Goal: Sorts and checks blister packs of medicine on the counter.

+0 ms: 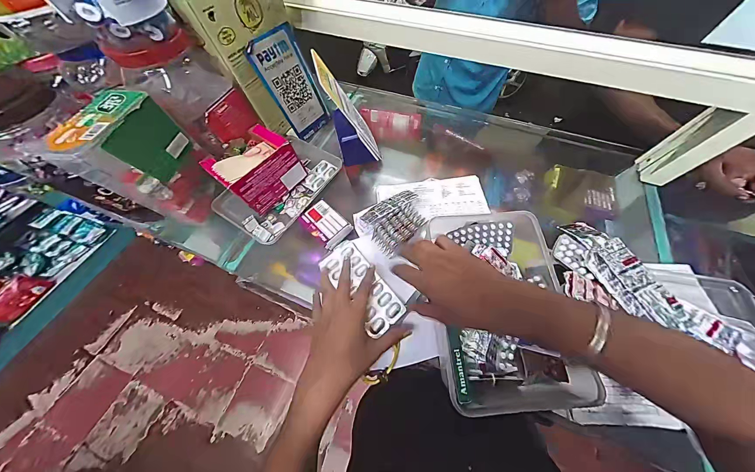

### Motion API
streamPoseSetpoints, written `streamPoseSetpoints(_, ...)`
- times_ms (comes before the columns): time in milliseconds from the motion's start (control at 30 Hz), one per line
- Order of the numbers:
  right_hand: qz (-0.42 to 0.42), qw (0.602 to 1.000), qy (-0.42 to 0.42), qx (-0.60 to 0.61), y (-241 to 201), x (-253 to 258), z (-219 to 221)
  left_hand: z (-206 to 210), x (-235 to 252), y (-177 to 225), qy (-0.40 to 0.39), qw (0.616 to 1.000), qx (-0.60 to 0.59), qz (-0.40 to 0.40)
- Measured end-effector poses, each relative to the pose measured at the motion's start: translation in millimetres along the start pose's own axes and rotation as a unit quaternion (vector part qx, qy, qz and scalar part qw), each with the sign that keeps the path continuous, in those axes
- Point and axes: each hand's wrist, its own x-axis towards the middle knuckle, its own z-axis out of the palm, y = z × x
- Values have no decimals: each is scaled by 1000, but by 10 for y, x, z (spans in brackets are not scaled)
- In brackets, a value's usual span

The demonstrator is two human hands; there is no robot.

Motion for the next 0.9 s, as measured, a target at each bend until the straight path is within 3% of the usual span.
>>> streamPoseSetpoints(133, 84, 992, 22, -89, 358, 708, -152, 168, -79, 100, 15, 1000, 12, 20)
streamPoseSetpoints(300, 65, 990, -93, -82, 613, 1074, -178, 236, -169, -62, 63, 994, -38, 83)
streamPoseSetpoints(467, 5, 999, -9, -36, 736, 914, -539, 149, -135, 2, 97, 988, -76, 92)
streamPoseSetpoints(533, -10, 995, 86, -51, 736, 729, -612, -17, -51, 200, 139, 973, -132, 126)
streamPoseSetpoints(600, -14, 972, 233, -34, 681, 416, -704, -166, 88, 497, 156, 952, -158, 212)
streamPoseSetpoints(700, 23, 923, 376, 82, 601, -208, -850, -202, 402, 1046, 58, 951, -79, 295)
streamPoseSetpoints(800, 124, 889, 388, 207, 584, -841, -809, -199, 784, 1478, -216, 943, 27, 251)
streamPoseSetpoints(900, 192, 858, 397, 265, 620, -1370, -551, -129, 995, 1603, -307, 921, 51, 236)
